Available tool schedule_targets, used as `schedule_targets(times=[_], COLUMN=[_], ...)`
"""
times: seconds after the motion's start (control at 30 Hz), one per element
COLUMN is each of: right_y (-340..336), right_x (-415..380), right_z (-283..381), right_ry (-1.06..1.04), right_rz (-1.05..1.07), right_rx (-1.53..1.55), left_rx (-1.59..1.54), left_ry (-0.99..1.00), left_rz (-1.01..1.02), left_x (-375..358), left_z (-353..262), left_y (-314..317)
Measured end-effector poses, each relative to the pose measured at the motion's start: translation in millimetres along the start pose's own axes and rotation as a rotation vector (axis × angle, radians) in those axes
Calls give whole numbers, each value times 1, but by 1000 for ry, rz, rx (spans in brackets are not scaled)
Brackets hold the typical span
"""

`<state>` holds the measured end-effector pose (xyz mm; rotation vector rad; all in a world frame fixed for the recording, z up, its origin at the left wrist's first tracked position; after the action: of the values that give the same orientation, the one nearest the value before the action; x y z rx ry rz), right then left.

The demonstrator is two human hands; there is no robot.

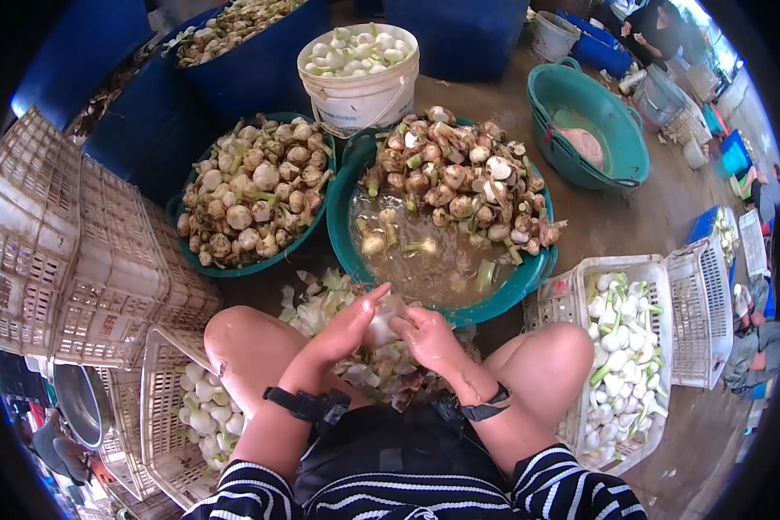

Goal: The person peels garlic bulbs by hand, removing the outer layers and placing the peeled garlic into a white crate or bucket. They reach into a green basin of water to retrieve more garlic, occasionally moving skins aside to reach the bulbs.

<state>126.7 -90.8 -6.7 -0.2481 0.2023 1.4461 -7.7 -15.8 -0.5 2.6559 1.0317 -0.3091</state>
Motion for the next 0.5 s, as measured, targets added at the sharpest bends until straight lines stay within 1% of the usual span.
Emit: schedule_targets(times=[0.03,0.07,0.13,0.17,0.2,0.27,0.3,0.33,0.4,0.43,0.47,0.5], right_y=[0,1,-2,-11,-16,-16,-15,-18,-19,-18,-16,-16], right_x=[-4,-5,-6,0,3,13,13,10,2,2,-4,-11], right_z=[6,6,6,6,2,-24,-18,-15,-2,-2,-2,1], right_ry=[-258,-260,-164,65,69,393,350,350,326,192,193,126], right_rz=[-86,-90,-210,-110,-115,-21,6,8,143,186,191,114], right_rx=[-270,-268,-257,-440,-437,342,415,418,744,919,919,883], left_rx=[132,136,336,660,662,990,1117,1118,1067,1068,243,-573], left_ry=[-153,-152,-292,47,45,513,501,498,782,778,547,262], left_rz=[-21,-19,-12,-115,-108,56,70,70,-89,-91,-328,-513], left_x=[0,-2,-13,-16,-17,-19,-22,-21,-22,-20,-15,-13], left_z=[2,-2,-28,-22,-21,-31,-31,-29,-28,-23,-15,0], left_y=[2,6,28,31,32,44,46,44,37,38,25,16])
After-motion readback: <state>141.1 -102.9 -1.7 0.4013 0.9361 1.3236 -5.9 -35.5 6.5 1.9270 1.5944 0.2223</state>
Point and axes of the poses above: each hand's wrist, its own x-axis towards the middle knuckle, its own y-axis out of the palm, z = x × y, the point moved 3 cm from there along x, towards the middle knuckle, and after that the axes turned 6 degrees about -x, right-handed, at the moved point
